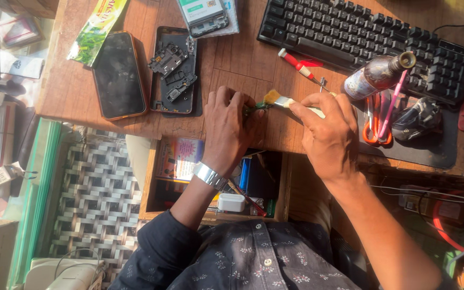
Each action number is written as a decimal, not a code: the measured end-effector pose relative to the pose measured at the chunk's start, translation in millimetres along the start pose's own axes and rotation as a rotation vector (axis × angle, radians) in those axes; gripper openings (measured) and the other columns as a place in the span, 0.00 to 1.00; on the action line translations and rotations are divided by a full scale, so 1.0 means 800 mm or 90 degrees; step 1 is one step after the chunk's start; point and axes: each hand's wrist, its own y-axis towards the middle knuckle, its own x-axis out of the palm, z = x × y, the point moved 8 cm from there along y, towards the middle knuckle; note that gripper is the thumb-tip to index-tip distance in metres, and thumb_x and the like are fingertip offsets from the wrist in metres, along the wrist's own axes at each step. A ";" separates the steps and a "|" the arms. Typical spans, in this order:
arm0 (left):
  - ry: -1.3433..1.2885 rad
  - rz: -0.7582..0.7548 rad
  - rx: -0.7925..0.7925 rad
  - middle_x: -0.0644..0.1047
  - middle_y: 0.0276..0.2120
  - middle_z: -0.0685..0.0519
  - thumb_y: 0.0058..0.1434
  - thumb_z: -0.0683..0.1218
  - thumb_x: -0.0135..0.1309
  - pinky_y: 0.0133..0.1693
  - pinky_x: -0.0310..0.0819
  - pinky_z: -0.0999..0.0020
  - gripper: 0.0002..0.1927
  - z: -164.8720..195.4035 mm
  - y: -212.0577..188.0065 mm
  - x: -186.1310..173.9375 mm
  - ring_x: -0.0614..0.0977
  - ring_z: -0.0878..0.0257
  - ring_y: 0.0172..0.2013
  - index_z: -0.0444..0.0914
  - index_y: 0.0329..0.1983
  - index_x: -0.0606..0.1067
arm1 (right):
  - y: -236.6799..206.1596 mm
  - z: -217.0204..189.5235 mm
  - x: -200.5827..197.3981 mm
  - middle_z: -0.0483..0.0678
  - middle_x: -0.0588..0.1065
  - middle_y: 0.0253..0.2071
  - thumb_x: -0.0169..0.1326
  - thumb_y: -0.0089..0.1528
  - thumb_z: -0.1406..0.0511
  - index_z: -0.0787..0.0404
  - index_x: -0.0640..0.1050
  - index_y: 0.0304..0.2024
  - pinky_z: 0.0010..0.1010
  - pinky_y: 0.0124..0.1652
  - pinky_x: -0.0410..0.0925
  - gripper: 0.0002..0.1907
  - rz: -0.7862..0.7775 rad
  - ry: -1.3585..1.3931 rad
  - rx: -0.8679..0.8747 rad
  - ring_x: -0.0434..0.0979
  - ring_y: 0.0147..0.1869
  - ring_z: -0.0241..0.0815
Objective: The person cleans a small green circuit board with a toothbrush and a brush, then uses a screwdriver to adjust components. They apply liquid from a bottle onto the brush and continue cleaning, followed by using tweezers to manipulate small parts on the board.
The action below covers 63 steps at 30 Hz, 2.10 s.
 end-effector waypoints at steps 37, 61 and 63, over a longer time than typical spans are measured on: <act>-0.043 0.030 0.000 0.74 0.41 0.47 0.55 0.42 0.65 0.46 0.72 0.60 0.06 0.002 -0.011 -0.015 0.73 0.53 0.44 0.34 0.33 0.81 | 0.019 -0.016 -0.003 0.42 0.76 0.42 0.60 0.58 0.76 0.55 0.85 0.45 0.39 0.44 0.64 0.16 -0.032 -0.015 -0.047 0.71 0.46 0.46; -0.056 0.054 0.021 0.74 0.39 0.48 0.54 0.40 0.64 0.46 0.71 0.59 0.04 0.000 -0.014 -0.015 0.74 0.51 0.45 0.35 0.32 0.80 | 0.019 -0.020 0.000 0.44 0.77 0.41 0.59 0.56 0.78 0.58 0.85 0.45 0.40 0.48 0.65 0.17 -0.037 0.031 -0.097 0.71 0.45 0.47; -0.055 0.057 0.024 0.75 0.39 0.49 0.56 0.41 0.64 0.46 0.71 0.59 0.04 -0.001 -0.012 -0.015 0.74 0.52 0.44 0.35 0.32 0.81 | 0.022 -0.015 -0.002 0.43 0.77 0.40 0.61 0.57 0.78 0.57 0.86 0.44 0.41 0.47 0.66 0.16 -0.037 -0.003 -0.098 0.71 0.45 0.46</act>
